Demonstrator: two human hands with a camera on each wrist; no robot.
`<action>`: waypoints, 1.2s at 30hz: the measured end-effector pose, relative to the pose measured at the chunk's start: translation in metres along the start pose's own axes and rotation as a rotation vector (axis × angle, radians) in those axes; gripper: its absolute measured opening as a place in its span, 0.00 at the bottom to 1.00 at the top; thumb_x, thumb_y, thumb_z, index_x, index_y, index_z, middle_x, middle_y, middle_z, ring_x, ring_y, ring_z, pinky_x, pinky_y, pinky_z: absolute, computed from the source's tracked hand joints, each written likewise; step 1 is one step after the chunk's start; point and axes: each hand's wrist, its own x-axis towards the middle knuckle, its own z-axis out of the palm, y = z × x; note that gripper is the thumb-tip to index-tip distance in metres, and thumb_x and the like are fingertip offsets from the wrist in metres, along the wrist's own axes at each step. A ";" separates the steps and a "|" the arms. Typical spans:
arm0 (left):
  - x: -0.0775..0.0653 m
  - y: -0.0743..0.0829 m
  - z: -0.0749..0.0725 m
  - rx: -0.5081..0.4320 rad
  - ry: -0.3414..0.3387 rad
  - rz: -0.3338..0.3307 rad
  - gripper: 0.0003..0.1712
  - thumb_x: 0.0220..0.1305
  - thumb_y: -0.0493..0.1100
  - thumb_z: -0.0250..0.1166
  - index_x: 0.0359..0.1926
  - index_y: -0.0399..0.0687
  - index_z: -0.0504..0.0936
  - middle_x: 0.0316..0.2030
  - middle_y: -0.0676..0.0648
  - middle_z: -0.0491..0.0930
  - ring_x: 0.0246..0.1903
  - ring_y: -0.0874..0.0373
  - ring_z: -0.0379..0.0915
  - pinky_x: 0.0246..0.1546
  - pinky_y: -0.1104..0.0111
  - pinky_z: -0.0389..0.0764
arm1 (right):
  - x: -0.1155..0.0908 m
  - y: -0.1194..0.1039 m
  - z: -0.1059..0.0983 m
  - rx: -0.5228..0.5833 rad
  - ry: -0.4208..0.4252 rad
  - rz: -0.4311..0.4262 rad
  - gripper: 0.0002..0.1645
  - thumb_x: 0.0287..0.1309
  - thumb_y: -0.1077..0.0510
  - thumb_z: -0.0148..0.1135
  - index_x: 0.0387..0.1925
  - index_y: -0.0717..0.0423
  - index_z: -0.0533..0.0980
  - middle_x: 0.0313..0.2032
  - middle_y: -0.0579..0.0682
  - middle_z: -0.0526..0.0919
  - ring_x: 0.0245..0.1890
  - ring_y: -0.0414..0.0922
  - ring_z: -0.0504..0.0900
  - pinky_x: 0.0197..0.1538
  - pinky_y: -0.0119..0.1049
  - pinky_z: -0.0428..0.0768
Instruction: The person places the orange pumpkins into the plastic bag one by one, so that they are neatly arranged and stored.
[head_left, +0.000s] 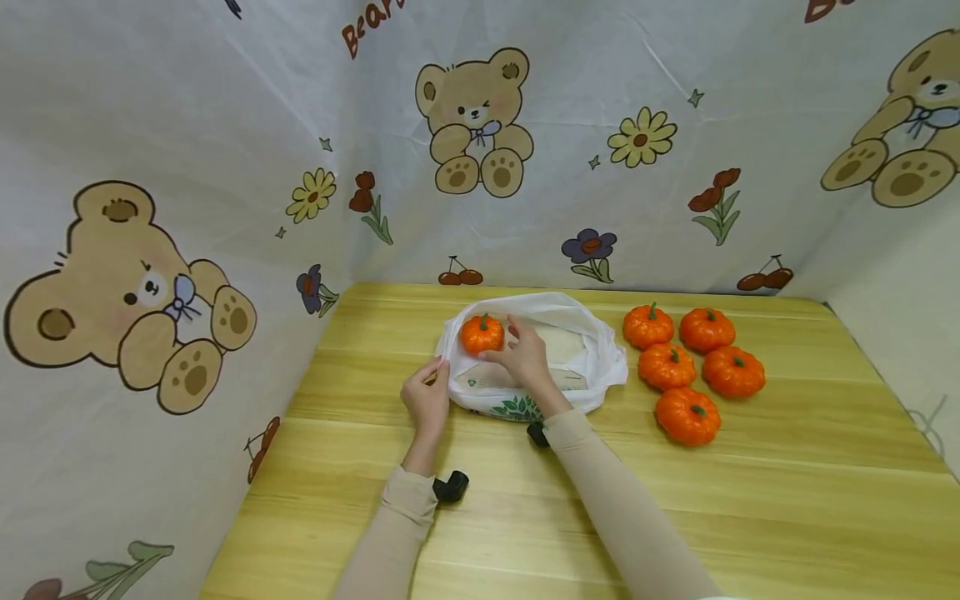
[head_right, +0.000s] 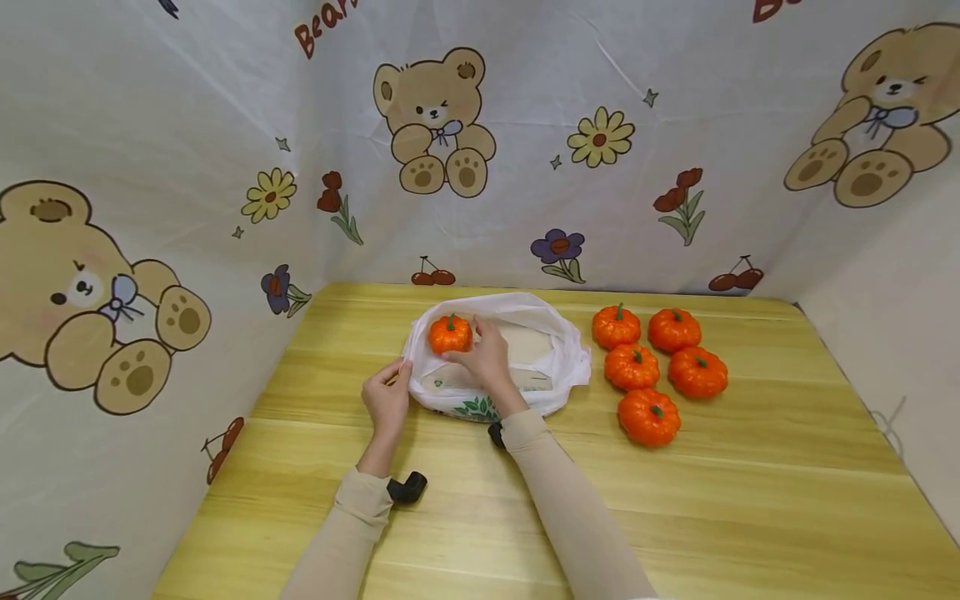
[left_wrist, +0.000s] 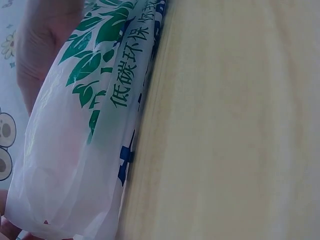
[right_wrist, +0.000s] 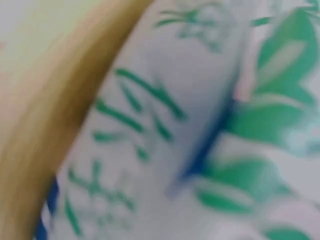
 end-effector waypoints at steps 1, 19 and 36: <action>0.000 0.000 0.000 0.001 0.000 -0.002 0.11 0.59 0.37 0.69 0.40 0.34 0.88 0.42 0.39 0.87 0.46 0.45 0.83 0.42 0.55 0.85 | -0.004 -0.002 -0.003 0.009 0.002 -0.021 0.54 0.45 0.59 0.78 0.72 0.58 0.60 0.69 0.62 0.66 0.64 0.60 0.72 0.61 0.46 0.77; -0.001 0.002 0.002 0.000 -0.009 -0.036 0.10 0.60 0.37 0.69 0.40 0.34 0.88 0.43 0.38 0.86 0.46 0.45 0.83 0.41 0.58 0.86 | -0.076 -0.007 -0.096 0.038 0.145 -0.219 0.56 0.43 0.61 0.79 0.72 0.60 0.60 0.69 0.60 0.67 0.69 0.54 0.67 0.66 0.46 0.72; -0.002 0.002 0.001 -0.005 0.004 -0.047 0.09 0.59 0.36 0.69 0.39 0.35 0.88 0.42 0.39 0.87 0.43 0.45 0.84 0.39 0.58 0.86 | -0.124 0.023 -0.192 0.042 0.420 -0.169 0.52 0.43 0.69 0.76 0.71 0.53 0.63 0.67 0.52 0.71 0.65 0.40 0.71 0.62 0.21 0.71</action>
